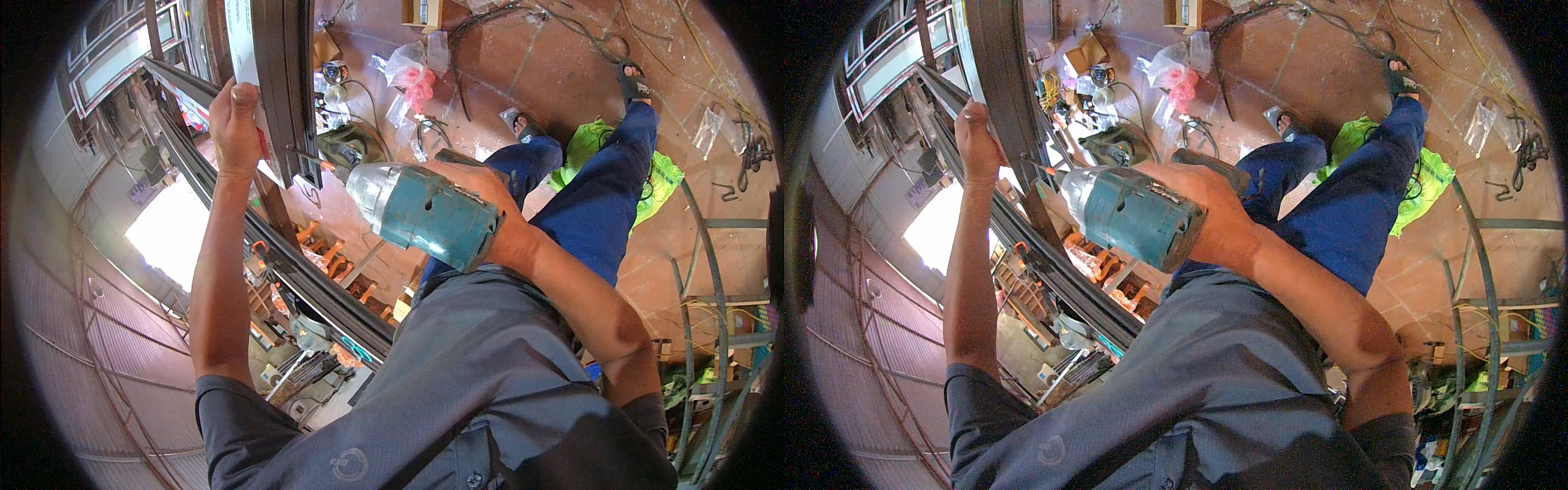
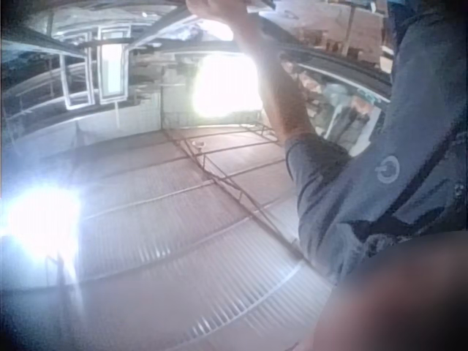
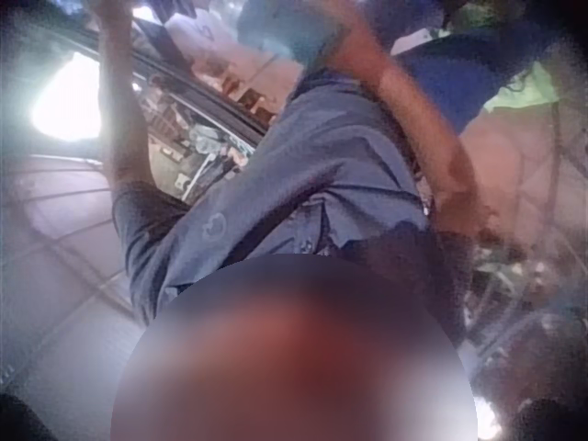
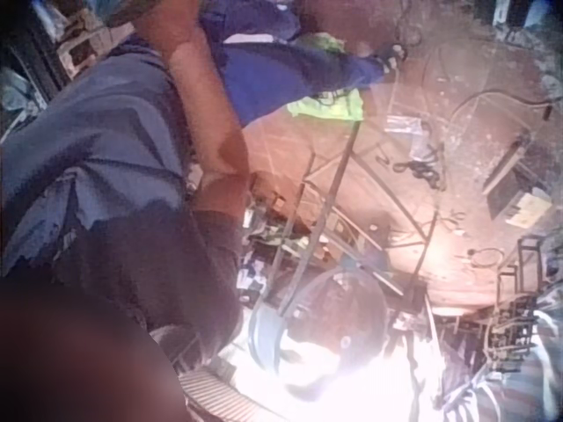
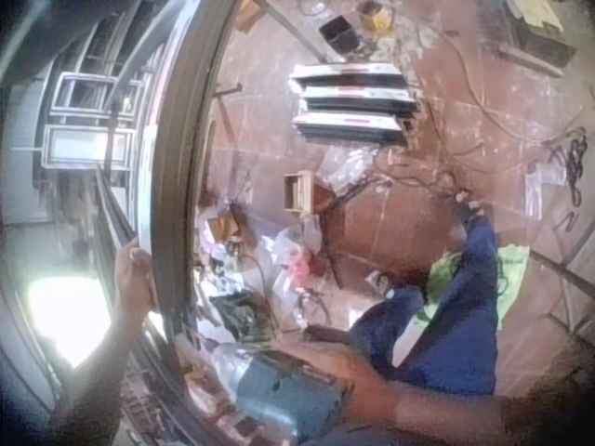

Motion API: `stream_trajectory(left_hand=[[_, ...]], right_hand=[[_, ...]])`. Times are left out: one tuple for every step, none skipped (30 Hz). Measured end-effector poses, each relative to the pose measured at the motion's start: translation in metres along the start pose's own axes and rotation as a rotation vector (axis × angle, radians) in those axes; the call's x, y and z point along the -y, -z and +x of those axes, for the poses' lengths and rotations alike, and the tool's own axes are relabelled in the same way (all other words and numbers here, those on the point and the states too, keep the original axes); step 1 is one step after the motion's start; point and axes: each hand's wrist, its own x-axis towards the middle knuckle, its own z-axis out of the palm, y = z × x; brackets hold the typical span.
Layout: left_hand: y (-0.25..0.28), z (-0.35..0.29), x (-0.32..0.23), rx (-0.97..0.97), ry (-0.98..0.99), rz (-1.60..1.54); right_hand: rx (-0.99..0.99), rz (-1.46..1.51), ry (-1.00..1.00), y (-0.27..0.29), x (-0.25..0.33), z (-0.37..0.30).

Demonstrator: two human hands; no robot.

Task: The person assembles a window frame by aligning metal profiles and securing them with a power drill. They repeatedly position the frame, insert fasteners, and tighten them while adjusting the frame's orientation.

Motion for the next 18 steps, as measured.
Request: stream_trajectory(left_hand=[[0.0,0.0,0.001,0.0,0.001,0.001],[0.001,0.0,0.003,0.001,0.003,0.002],[0.002,0.0,0.004,0.001,0.004,0.003],[0.001,0.001,0.002,0.008,0.0,0.003],[0.001,0.001,-0.002,0.016,-0.004,0.003],[0.0,0.0,-0.005,0.023,-0.007,0.003],[0.0,0.0,-0.006,0.023,-0.001,0.004],[0.0,0.0,-0.007,0.023,0.006,0.005],[-0.001,0.0,-0.008,0.024,0.013,0.007],[-0.002,0.001,-0.007,0.009,0.013,-0.01],[-0.003,0.001,-0.003,-0.005,0.013,-0.027],[-0.005,0.002,0.001,-0.019,0.014,-0.044],[-0.003,0.002,0.008,-0.009,0.017,-0.052],[0.001,0.003,0.015,0.001,0.02,-0.057],[0.004,0.003,0.022,0.01,0.023,-0.062],[0.002,0.002,0.021,-0.01,0.005,-0.046],[0.001,0.001,0.019,-0.031,-0.012,-0.029],[-0.001,-0.002,0.018,-0.053,-0.027,-0.012]], right_hand=[[0.0,-0.001,-0.001,0.0,-0.001,0.0],[0.0,-0.002,-0.003,0.0,-0.003,-0.001],[-0.001,-0.003,-0.004,0.0,-0.004,-0.002],[0.02,-0.015,-0.033,0.001,-0.003,-0.002],[0.041,-0.026,-0.063,0.003,-0.001,-0.002],[0.062,-0.037,-0.093,0.004,0.0,-0.001],[0.054,-0.027,-0.088,0.004,0.0,-0.001],[0.046,-0.017,-0.082,0.004,0.0,-0.001],[0.037,-0.008,-0.077,0.004,0.0,-0.001],[0.019,-0.04,-0.048,0.003,-0.002,-0.001],[0.001,-0.073,-0.019,0.002,-0.006,-0.001],[-0.017,-0.106,0.01,0.002,-0.008,0.0],[-0.005,-0.129,0.002,0.005,-0.006,0.002],[0.007,-0.151,-0.004,0.009,-0.003,0.003],[0.019,-0.172,-0.01,0.011,-0.001,0.004],[0.004,-0.228,0.038,0.013,-0.002,0.006],[-0.01,-0.283,0.086,0.015,-0.002,0.008],[-0.022,-0.337,0.135,0.017,-0.002,0.01]])
